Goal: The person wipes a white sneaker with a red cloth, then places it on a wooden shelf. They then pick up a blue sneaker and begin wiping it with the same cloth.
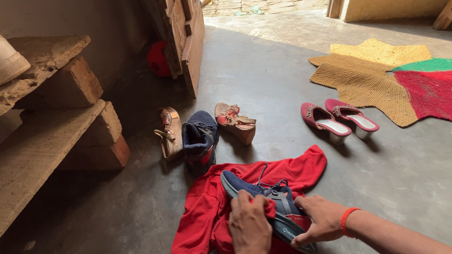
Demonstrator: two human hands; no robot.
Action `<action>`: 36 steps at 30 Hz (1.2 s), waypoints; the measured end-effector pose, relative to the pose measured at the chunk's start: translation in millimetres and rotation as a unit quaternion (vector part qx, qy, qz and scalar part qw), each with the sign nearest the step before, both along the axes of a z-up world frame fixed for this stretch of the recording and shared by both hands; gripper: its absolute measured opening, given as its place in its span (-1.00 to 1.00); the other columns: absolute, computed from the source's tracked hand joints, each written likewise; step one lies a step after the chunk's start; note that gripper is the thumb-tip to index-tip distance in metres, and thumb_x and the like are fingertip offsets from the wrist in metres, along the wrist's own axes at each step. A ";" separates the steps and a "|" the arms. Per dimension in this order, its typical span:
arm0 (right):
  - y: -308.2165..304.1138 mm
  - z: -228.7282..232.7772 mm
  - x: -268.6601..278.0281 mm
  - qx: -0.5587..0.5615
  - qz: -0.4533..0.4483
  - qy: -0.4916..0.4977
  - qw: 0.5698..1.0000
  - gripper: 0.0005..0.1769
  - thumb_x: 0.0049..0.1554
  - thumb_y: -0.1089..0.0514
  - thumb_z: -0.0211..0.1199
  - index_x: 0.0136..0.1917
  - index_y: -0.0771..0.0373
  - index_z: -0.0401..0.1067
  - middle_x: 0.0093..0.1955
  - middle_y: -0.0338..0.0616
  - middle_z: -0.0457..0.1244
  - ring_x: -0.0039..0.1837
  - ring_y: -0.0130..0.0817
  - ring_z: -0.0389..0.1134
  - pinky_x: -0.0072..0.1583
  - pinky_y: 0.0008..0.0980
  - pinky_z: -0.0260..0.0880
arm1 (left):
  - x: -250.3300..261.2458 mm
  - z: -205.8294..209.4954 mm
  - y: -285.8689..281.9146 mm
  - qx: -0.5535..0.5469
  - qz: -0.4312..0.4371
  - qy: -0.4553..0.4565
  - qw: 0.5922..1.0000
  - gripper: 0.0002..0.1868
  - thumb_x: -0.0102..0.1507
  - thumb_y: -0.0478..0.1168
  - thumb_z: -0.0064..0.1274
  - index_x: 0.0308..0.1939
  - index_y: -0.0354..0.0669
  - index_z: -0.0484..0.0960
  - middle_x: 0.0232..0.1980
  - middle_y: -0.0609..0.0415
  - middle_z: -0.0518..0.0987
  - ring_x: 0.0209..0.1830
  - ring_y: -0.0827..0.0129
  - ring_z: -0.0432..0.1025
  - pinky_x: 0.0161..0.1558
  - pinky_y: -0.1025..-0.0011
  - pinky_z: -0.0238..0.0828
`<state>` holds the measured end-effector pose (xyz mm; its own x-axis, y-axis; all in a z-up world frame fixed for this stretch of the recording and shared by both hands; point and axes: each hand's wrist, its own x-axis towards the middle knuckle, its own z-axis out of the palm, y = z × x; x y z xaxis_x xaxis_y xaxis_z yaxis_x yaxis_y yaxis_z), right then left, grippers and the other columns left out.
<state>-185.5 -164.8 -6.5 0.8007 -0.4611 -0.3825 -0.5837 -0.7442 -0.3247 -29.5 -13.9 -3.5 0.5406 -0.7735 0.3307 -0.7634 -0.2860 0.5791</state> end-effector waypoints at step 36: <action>-4.3 143.2 71.3 -0.063 0.095 -0.229 0.967 -0.15 -0.31 -0.18 0.56 0.24 0.01 0.46 0.47 0.10 0.01 0.51 0.16 0.01 0.44 0.00 0.17 | 13.7 65.7 2.8 -0.302 -0.007 0.382 0.873 -0.71 0.23 -0.33 0.11 0.05 -0.18 0.66 -0.03 0.08 0.73 -0.03 0.46 0.62 0.04 0.46 0.54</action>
